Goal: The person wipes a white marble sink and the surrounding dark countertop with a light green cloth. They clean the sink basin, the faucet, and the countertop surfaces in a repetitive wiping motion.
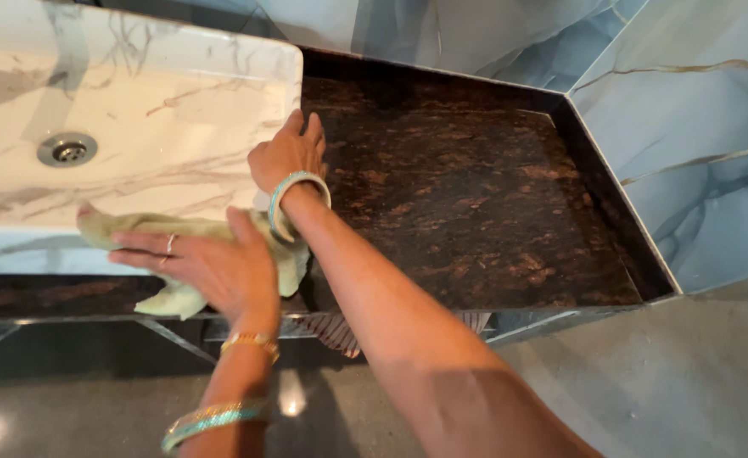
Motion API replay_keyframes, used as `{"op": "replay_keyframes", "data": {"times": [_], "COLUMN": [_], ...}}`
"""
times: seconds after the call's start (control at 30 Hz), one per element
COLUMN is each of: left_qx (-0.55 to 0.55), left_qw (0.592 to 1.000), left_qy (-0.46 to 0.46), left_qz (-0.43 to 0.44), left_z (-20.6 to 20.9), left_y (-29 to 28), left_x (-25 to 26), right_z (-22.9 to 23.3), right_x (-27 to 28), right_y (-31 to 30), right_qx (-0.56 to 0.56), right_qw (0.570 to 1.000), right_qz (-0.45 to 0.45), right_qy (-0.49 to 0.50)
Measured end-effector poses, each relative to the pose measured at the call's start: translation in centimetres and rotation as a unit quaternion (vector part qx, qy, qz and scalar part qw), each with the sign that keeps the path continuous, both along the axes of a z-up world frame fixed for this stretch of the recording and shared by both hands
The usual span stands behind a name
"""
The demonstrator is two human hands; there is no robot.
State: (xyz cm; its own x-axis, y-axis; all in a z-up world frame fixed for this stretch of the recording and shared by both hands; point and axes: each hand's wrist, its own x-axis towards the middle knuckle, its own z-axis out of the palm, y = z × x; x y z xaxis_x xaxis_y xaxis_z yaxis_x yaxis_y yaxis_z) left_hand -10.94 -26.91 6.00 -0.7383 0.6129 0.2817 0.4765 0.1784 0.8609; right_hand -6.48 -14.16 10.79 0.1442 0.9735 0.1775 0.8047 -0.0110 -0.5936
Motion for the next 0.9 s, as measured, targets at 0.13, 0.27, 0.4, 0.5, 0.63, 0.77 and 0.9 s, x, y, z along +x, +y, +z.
{"op": "replay_keyframes", "data": {"times": [0.13,0.27,0.4,0.5,0.63,0.77,0.9], "left_qx": [-0.001,-0.042,-0.008,-0.021,-0.018,0.028,0.061], "left_qw": [0.99,0.956,0.945,0.931,0.915,0.889,0.908], "left_qy": [-0.108,-0.209,-0.228,-0.27,-0.276,-0.369,-0.341], "left_qz": [0.096,0.2,0.236,0.246,0.295,0.27,0.235], "left_z": [-0.9,-1.9,-3.9,-4.9,-4.7,-3.0,-1.9], "left_y": [2.7,6.2,7.5,8.0,8.5,8.0,6.6], "left_x": [1.1,-2.2,-5.9,-8.4,-10.9,-11.0,-8.2], "right_z": [-0.6,-1.0,-1.2,-1.2,-1.3,-1.1,-1.5], "right_x": [-0.1,-0.7,-0.5,-0.4,-0.4,-0.4,0.2], "right_y": [0.8,1.3,1.4,0.9,0.2,-0.2,-0.7], "right_qx": [-0.098,-0.107,-0.111,-0.048,0.022,0.039,0.081], "right_qw": [0.995,0.994,0.993,0.997,0.991,0.98,0.955], "right_qz": [0.034,0.03,0.034,0.05,0.119,0.181,0.254], "right_qy": [0.001,0.006,0.011,0.032,-0.063,-0.075,-0.127]}}
